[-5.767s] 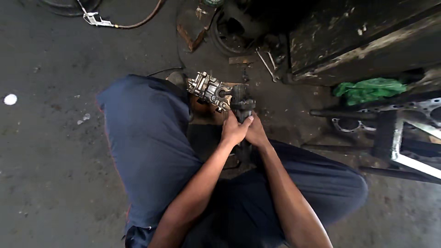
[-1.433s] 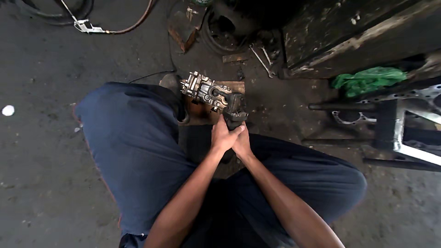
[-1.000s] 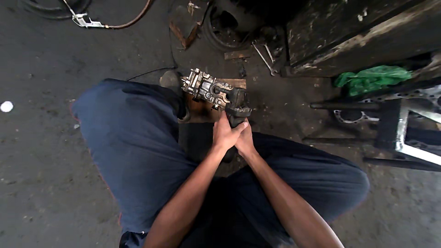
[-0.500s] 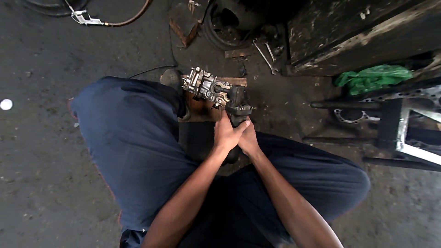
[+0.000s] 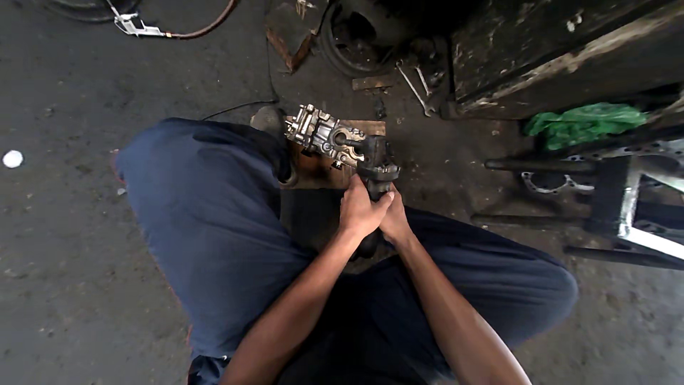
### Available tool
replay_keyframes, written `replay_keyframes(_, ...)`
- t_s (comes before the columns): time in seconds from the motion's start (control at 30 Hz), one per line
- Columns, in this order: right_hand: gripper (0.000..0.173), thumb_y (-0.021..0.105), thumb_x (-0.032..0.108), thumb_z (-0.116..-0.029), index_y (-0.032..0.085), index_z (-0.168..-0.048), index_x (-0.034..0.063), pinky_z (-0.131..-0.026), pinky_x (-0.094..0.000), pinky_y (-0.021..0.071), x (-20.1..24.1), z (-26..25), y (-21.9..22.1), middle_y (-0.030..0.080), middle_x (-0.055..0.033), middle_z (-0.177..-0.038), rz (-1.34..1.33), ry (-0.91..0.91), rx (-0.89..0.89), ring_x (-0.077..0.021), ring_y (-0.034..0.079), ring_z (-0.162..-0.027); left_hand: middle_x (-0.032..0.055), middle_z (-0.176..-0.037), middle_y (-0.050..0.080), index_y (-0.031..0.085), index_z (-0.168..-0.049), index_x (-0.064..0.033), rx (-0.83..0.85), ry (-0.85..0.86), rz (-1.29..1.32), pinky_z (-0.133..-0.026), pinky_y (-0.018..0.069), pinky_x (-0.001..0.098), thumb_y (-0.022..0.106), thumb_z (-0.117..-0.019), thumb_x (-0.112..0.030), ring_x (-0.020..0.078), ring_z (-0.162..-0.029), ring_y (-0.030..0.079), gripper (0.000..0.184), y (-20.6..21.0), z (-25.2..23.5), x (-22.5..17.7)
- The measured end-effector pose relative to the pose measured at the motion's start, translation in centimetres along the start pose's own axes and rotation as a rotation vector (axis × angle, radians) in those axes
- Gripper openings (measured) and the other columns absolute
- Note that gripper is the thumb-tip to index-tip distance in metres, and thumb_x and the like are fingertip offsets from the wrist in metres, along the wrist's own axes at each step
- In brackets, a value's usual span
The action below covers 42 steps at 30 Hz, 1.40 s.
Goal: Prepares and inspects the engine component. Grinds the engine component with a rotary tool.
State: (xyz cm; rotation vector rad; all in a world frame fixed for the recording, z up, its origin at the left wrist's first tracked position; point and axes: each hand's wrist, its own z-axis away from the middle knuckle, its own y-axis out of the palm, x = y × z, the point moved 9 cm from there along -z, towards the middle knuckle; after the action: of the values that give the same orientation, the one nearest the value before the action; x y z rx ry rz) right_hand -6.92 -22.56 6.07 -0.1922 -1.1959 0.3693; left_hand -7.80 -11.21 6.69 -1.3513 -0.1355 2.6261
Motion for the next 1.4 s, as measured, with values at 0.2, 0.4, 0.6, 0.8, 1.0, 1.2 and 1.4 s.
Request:
replay_keyframes(0.2,0.042,0.067,0.003,-0.0912,0.054,-0.131,0.0014,-0.087,-0.0318,0.0604,-2.0,-1.0,1.3,0.069,-0.0101,-0.108,-0.301,0.136,0.020,-0.0140,0.070,-0.097,0.0172,-0.117,0.068,0.050,-0.140,-0.0033,0.001,-0.008,-0.070,-0.097,0.0543,0.0527,0.070,-0.0963,-0.042,0.0303,-0.109,0.067,0.062,0.1,-1.3,0.1)
replay_keyframes(0.4,0.035,0.063,0.003,-0.0939,0.054,-0.127,-0.0021,-0.086,-0.0326,0.0603,-3.3,-1.8,3.0,0.069,-0.0124,-0.104,-0.404,0.141,0.027,-0.0155,0.070,-0.093,0.0180,-0.129,0.065,0.051,-0.143,-0.0026,-0.034,-0.019,-0.065,-0.104,0.0519,0.0512,0.073,-0.0949,-0.038,0.0301,-0.120,0.064,0.063,-0.5,-2.3,1.1)
replay_keyframes(0.6,0.046,0.064,0.004,-0.0926,0.048,-0.135,-0.0033,-0.087,-0.0339,0.0599,-4.5,-1.9,3.1,0.067,-0.0139,-0.110,-0.435,0.189,0.011,-0.0170,0.069,-0.098,0.0196,-0.133,0.063,0.053,-0.142,-0.0010,-0.027,-0.016,-0.097,-0.108,0.0487,0.0509,0.072,-0.0946,-0.039,0.0316,-0.127,0.060,0.063,-0.3,-2.7,1.2)
replay_keyframes(0.8,0.041,0.058,0.011,-0.0994,0.047,-0.137,-0.0019,-0.090,-0.0356,0.0576,-6.0,-1.5,2.4,0.067,-0.0138,-0.111,-0.411,0.230,0.032,-0.0169,0.068,-0.099,0.0183,-0.138,0.060,0.053,-0.142,-0.0020,-0.034,-0.022,-0.171,-0.111,0.0460,0.0505,0.070,-0.0951,-0.042,0.0322,-0.133,0.055,0.064,0.1,-2.2,0.5)
replay_keyframes(1.0,0.036,0.054,0.007,-0.1006,0.046,-0.134,-0.0025,-0.085,-0.0346,0.0601,-5.4,-1.6,3.4,0.068,-0.0134,-0.104,-0.529,0.262,0.022,-0.0169,0.070,-0.092,0.0185,-0.141,0.059,0.051,-0.145,-0.0008,-0.035,-0.011,-0.208,-0.113,0.0441,0.0503,0.070,-0.0959,-0.041,0.0323,-0.135,0.054,0.066,0.0,-2.7,0.9)
replay_keyframes(1.2,0.029,0.042,0.016,-0.1089,0.052,-0.129,-0.0028,-0.084,-0.0352,0.0582,-7.3,-1.4,3.4,0.067,-0.0122,-0.099,-0.529,0.365,0.028,-0.0168,0.067,-0.090,0.0193,-0.145,0.056,0.053,-0.144,-0.0026,0.026,-0.044,-0.308,-0.114,0.0415,0.0509,0.060,-0.0998,-0.046,0.0336,-0.138,0.052,0.063,0.2,-2.3,-0.1)
replay_keyframes(1.4,0.035,0.035,0.022,-0.1113,0.054,-0.129,-0.0024,-0.088,-0.0364,0.0570,-8.4,-1.5,3.7,0.067,-0.0134,-0.105,-0.595,0.373,0.090,-0.0183,0.066,-0.095,0.0169,-0.141,0.058,0.055,-0.142,-0.0039,-0.053,-0.028,-0.328,-0.109,0.0450,0.0543,0.065,-0.0973,-0.046,0.0351,-0.135,0.051,0.062,0.9,-2.7,0.7)
